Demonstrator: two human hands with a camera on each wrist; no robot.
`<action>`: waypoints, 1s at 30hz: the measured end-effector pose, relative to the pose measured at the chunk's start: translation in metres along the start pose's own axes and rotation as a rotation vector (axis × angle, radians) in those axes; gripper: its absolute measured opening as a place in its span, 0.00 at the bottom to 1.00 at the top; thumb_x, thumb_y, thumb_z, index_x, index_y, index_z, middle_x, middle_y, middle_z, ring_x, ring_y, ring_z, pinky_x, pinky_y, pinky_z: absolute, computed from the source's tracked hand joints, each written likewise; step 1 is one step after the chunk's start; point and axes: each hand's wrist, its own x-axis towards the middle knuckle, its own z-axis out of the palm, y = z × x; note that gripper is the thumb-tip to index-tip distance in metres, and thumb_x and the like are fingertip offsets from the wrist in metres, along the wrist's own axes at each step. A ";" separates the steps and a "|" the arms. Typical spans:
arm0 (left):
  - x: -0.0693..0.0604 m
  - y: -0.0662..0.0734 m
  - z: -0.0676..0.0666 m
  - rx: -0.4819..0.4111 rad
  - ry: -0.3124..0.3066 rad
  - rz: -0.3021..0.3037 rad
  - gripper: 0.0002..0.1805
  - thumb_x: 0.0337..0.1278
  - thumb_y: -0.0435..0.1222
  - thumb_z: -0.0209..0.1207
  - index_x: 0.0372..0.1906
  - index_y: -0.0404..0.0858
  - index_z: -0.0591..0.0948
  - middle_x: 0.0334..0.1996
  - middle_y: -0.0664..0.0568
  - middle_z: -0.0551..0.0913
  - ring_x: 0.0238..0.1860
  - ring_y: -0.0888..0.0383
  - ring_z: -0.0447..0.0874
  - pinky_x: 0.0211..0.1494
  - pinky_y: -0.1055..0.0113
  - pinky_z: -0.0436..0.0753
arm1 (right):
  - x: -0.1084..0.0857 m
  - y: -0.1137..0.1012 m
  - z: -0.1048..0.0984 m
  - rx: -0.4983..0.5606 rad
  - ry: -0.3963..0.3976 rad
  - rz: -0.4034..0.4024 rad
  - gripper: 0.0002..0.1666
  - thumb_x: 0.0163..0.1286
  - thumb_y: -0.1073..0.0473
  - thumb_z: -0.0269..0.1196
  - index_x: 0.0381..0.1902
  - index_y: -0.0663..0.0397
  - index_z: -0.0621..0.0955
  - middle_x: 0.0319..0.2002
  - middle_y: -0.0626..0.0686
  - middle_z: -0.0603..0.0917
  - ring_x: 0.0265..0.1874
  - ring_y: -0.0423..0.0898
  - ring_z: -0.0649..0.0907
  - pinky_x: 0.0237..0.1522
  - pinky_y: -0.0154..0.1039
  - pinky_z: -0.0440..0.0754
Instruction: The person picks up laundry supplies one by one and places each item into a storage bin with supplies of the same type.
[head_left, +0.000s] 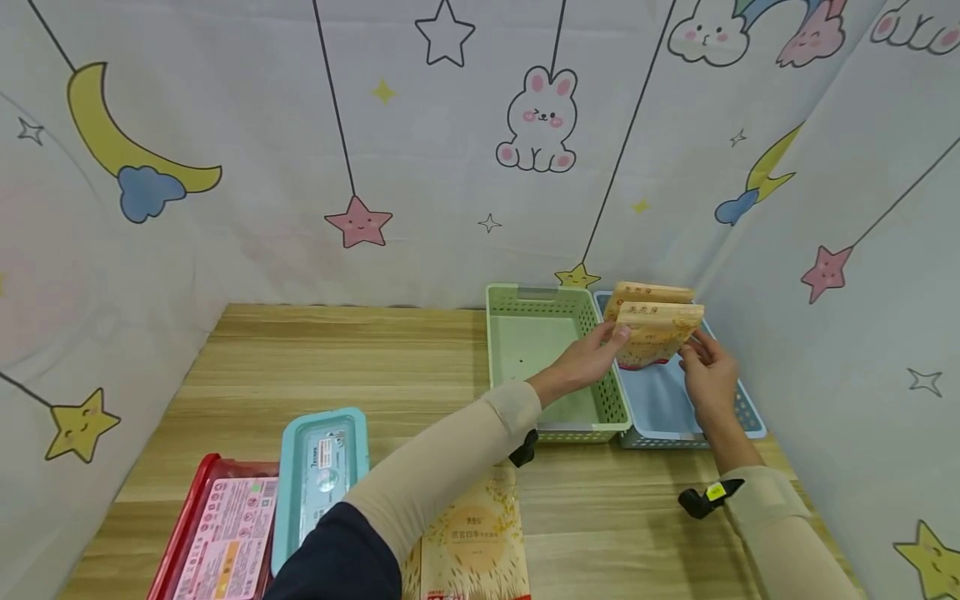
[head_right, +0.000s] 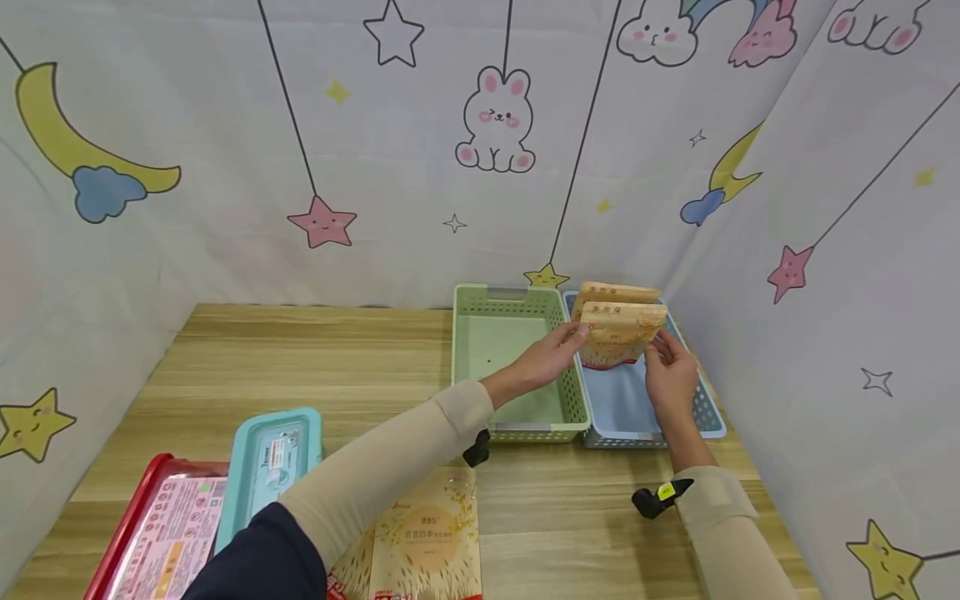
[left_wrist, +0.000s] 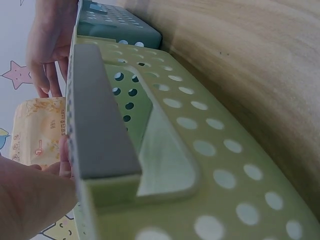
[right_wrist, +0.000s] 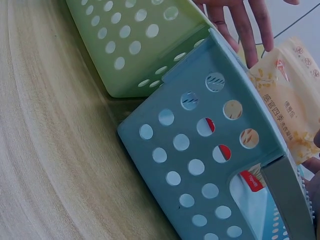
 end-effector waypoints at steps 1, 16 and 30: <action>0.000 0.000 0.000 0.003 -0.002 -0.002 0.43 0.78 0.70 0.30 0.86 0.52 0.57 0.80 0.53 0.66 0.76 0.47 0.69 0.73 0.46 0.73 | 0.000 0.000 0.000 -0.003 0.001 0.000 0.30 0.82 0.59 0.55 0.78 0.53 0.72 0.69 0.64 0.79 0.51 0.35 0.85 0.46 0.22 0.81; 0.002 0.000 0.000 -0.027 -0.013 0.014 0.41 0.82 0.65 0.36 0.87 0.49 0.55 0.82 0.49 0.62 0.81 0.47 0.61 0.77 0.42 0.68 | 0.000 -0.001 -0.002 -0.097 -0.046 0.058 0.34 0.83 0.57 0.54 0.82 0.55 0.66 0.74 0.61 0.75 0.68 0.55 0.78 0.53 0.27 0.81; 0.001 -0.002 0.000 -0.002 0.004 0.066 0.39 0.84 0.62 0.36 0.86 0.46 0.57 0.81 0.49 0.64 0.80 0.47 0.64 0.77 0.46 0.70 | -0.003 -0.005 -0.008 -0.151 -0.071 0.077 0.37 0.83 0.55 0.54 0.84 0.58 0.60 0.76 0.61 0.72 0.69 0.57 0.77 0.55 0.28 0.80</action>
